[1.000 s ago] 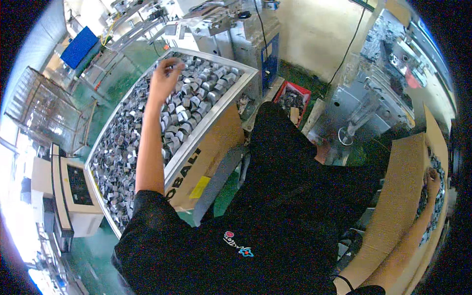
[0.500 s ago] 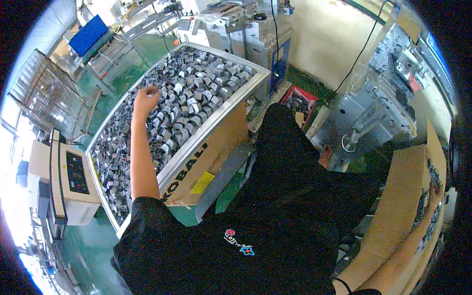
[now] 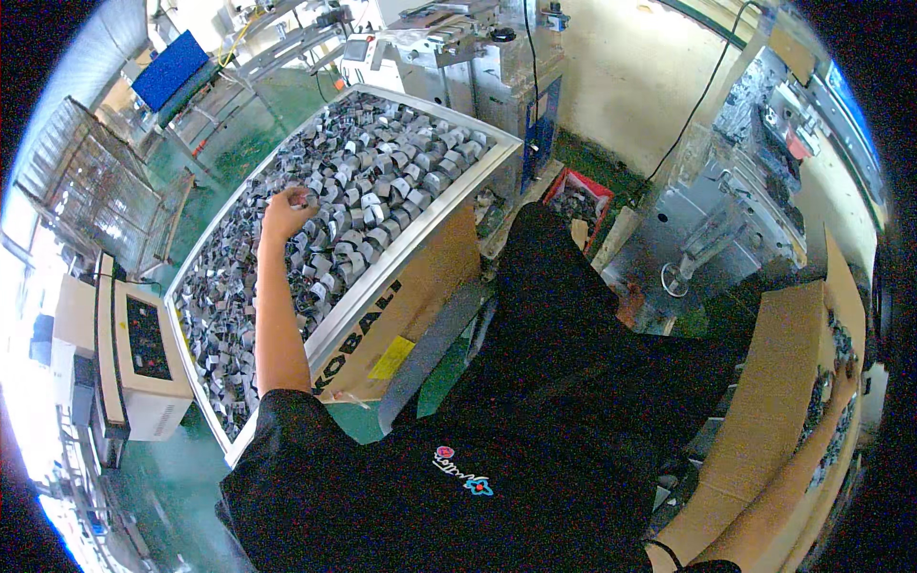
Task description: The recorder is operating a small mechanical stamp or printing press to apply markings to small metal parts.
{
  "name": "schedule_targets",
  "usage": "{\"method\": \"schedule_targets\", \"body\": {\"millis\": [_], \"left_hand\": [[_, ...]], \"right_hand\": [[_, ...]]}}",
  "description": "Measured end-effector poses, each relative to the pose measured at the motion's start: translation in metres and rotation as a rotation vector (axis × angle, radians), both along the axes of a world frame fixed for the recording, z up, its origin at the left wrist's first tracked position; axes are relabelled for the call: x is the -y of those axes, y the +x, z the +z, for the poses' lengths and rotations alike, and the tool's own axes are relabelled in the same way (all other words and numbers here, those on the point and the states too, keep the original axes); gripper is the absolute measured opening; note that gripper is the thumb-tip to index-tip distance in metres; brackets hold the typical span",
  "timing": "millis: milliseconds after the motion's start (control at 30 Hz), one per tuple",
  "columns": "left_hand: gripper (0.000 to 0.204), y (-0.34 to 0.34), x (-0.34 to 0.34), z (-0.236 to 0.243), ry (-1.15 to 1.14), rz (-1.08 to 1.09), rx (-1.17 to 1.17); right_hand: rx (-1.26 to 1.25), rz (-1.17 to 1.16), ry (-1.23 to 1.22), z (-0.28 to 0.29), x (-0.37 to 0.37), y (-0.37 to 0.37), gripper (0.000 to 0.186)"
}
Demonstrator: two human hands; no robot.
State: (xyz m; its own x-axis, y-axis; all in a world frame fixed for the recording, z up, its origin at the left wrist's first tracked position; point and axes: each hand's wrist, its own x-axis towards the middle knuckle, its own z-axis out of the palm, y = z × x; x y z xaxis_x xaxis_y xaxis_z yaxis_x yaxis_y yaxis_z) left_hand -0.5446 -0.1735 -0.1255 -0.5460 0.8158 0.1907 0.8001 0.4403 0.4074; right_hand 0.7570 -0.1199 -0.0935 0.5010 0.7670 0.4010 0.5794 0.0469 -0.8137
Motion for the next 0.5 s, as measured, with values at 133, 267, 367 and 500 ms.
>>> {"method": "schedule_targets", "body": {"millis": [133,267,367,500], "left_hand": [[0.045,0.011,0.004,0.009,0.089,-0.066,-0.009],[0.033,0.05,-0.003,0.044,0.202,0.068,-0.144],[0.03,0.098,-0.025,0.078,0.457,-0.071,-0.118],[0.026,0.195,-0.059,0.103,0.595,-0.411,0.001]], "right_hand": [[-0.022,-0.029,0.039,0.002,0.004,-0.005,0.052],[-0.097,-0.061,0.085,0.001,0.006,-0.005,0.051],[0.068,-0.005,0.092,-0.003,0.007,0.012,0.049],[0.805,-0.187,-0.039,-0.004,-0.003,0.051,0.042]]}}
